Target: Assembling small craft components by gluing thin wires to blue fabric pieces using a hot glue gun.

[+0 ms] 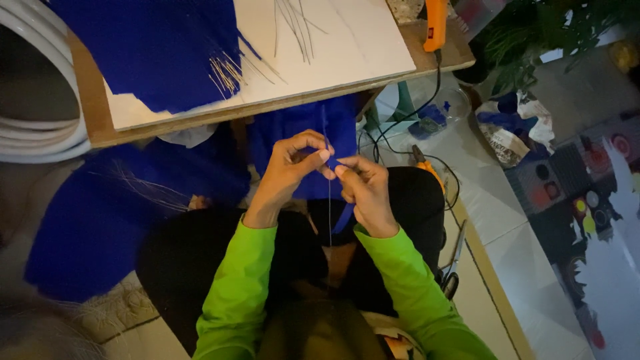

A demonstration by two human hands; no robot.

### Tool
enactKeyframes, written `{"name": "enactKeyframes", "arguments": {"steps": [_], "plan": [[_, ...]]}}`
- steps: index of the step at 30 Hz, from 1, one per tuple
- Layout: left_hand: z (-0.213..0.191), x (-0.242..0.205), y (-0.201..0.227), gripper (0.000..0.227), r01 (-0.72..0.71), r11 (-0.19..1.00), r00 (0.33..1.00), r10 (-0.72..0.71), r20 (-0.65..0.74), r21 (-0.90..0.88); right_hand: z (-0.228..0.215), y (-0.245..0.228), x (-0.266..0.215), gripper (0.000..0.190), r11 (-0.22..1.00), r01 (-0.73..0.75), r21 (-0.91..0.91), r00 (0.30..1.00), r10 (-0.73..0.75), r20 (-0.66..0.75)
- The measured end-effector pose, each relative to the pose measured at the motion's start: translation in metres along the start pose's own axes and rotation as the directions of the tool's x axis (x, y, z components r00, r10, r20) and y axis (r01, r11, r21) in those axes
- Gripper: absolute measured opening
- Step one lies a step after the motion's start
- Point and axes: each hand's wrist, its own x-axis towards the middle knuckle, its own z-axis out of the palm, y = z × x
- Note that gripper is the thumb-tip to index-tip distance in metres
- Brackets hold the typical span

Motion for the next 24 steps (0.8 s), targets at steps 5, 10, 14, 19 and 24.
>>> {"name": "enactKeyframes", "arguments": {"steps": [5, 10, 14, 19, 24], "plan": [[0.005, 0.000, 0.001, 0.006, -0.079, 0.983, 0.996, 0.083, -0.020, 0.166, 0.005, -0.008, -0.003, 0.010, 0.940, 0.221, -0.260, 0.974, -0.224, 0.019], [0.020, 0.000, 0.005, 0.003, -0.234, 0.780, 0.941, 0.332, -0.067, 0.580, 0.018, -0.014, -0.001, 0.010, 0.798, 0.319, -0.511, 0.912, -0.405, -0.064], [0.010, 0.001, -0.003, 0.004, -0.153, 0.841, 0.968, 0.234, -0.093, 0.519, 0.011, -0.006, 0.010, 0.005, 0.822, 0.225, -0.522, 0.955, -0.292, -0.048], [-0.002, -0.004, -0.002, 0.008, 0.015, 0.956, 0.996, 0.009, -0.084, 0.291, 0.004, -0.001, 0.015, 0.008, 0.973, 0.043, -0.228, 0.996, -0.025, 0.082], [-0.004, -0.006, 0.003, 0.009, 0.118, 0.881, 0.979, -0.027, -0.200, 0.459, 0.005, -0.006, 0.016, 0.007, 0.974, -0.050, -0.223, 0.993, 0.073, 0.097]]}}
